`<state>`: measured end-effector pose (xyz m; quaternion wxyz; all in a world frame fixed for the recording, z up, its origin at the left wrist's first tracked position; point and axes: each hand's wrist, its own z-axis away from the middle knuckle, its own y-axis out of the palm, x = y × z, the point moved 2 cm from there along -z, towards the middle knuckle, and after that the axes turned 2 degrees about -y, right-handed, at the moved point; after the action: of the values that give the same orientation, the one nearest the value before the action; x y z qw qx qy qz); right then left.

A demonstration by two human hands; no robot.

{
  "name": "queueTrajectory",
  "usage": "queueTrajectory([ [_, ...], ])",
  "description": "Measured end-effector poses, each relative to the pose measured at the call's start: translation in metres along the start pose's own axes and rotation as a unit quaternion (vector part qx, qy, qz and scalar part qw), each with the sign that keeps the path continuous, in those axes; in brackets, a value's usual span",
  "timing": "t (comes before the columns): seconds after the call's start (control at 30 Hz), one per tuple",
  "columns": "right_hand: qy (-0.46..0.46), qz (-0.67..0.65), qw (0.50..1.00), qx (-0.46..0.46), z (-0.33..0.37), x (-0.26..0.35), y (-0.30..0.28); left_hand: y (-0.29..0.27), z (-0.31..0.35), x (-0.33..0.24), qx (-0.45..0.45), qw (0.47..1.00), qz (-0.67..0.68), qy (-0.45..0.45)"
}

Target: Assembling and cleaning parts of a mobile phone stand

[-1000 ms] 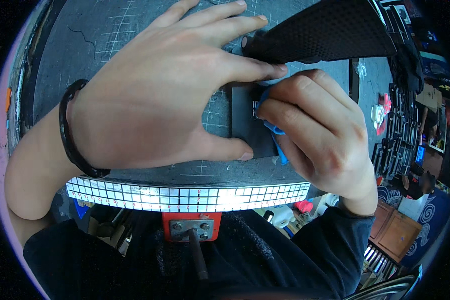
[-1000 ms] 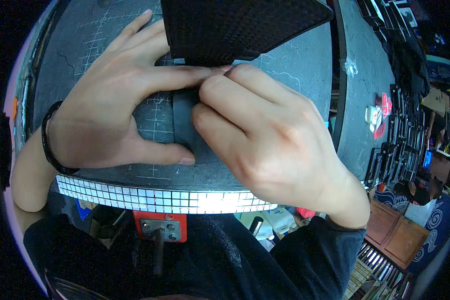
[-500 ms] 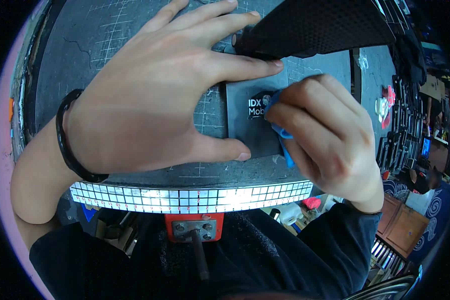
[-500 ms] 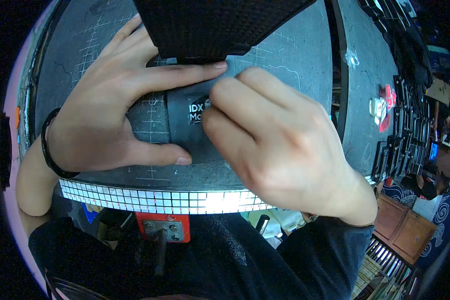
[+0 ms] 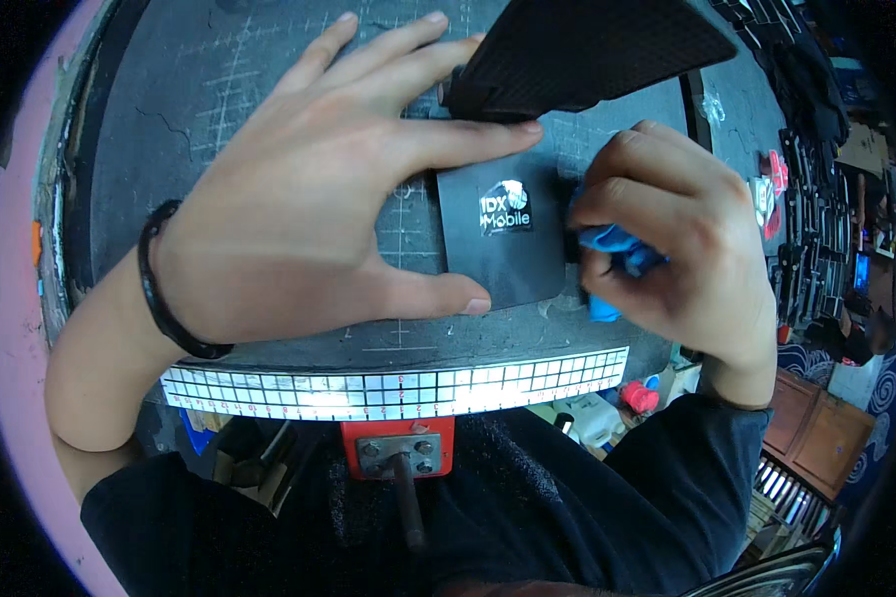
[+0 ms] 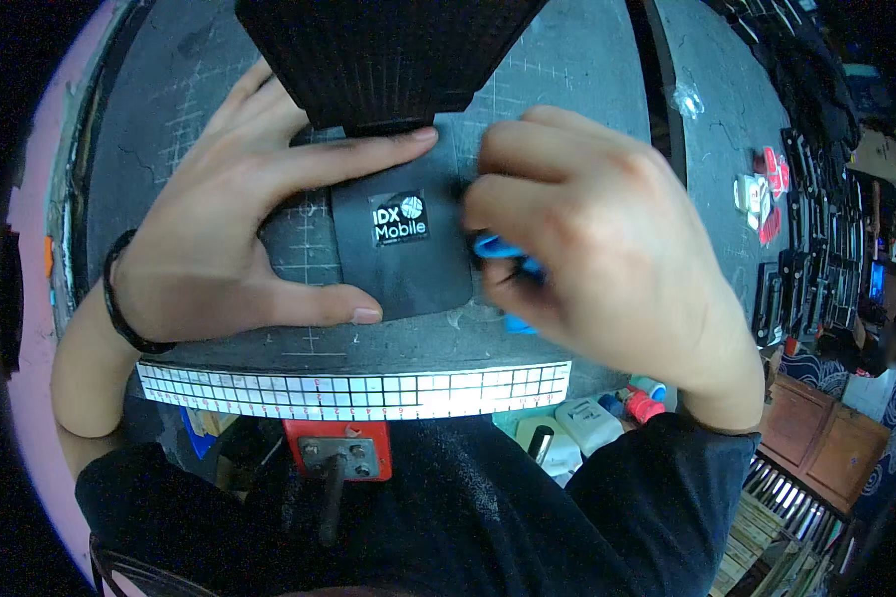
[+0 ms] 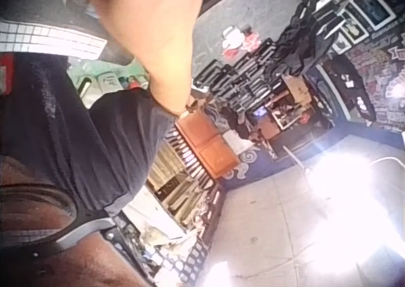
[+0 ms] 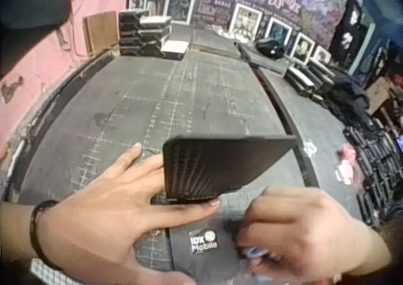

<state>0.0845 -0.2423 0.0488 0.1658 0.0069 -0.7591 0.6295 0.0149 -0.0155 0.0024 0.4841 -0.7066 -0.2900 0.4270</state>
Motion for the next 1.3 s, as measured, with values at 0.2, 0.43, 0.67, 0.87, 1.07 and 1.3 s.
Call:
queueTrajectory([
  [0.2,0.030,-0.102,0.993,-0.056,0.003,-0.023,-0.026,0.004,0.000,0.002,-0.039,0.999,0.030,0.022],
  [0.43,-0.062,-0.173,0.980,-0.082,-0.010,-0.025,0.003,-0.004,-0.002,-0.002,-0.003,1.000,0.022,0.018],
  [0.67,-0.092,-0.142,0.978,-0.120,-0.003,-0.031,0.018,-0.001,-0.009,0.007,0.016,0.996,0.077,0.037],
  [0.87,-0.086,-0.155,0.977,-0.114,0.000,-0.021,0.018,0.000,-0.013,0.012,0.007,0.992,0.112,0.064],
  [1.07,-0.072,-0.144,0.980,-0.115,-0.003,-0.019,0.017,0.003,-0.013,0.016,0.000,0.987,0.137,0.079],
  [1.3,-0.064,-0.146,0.981,-0.115,-0.005,-0.018,0.011,0.006,-0.015,0.017,-0.007,0.980,0.174,0.093],
])
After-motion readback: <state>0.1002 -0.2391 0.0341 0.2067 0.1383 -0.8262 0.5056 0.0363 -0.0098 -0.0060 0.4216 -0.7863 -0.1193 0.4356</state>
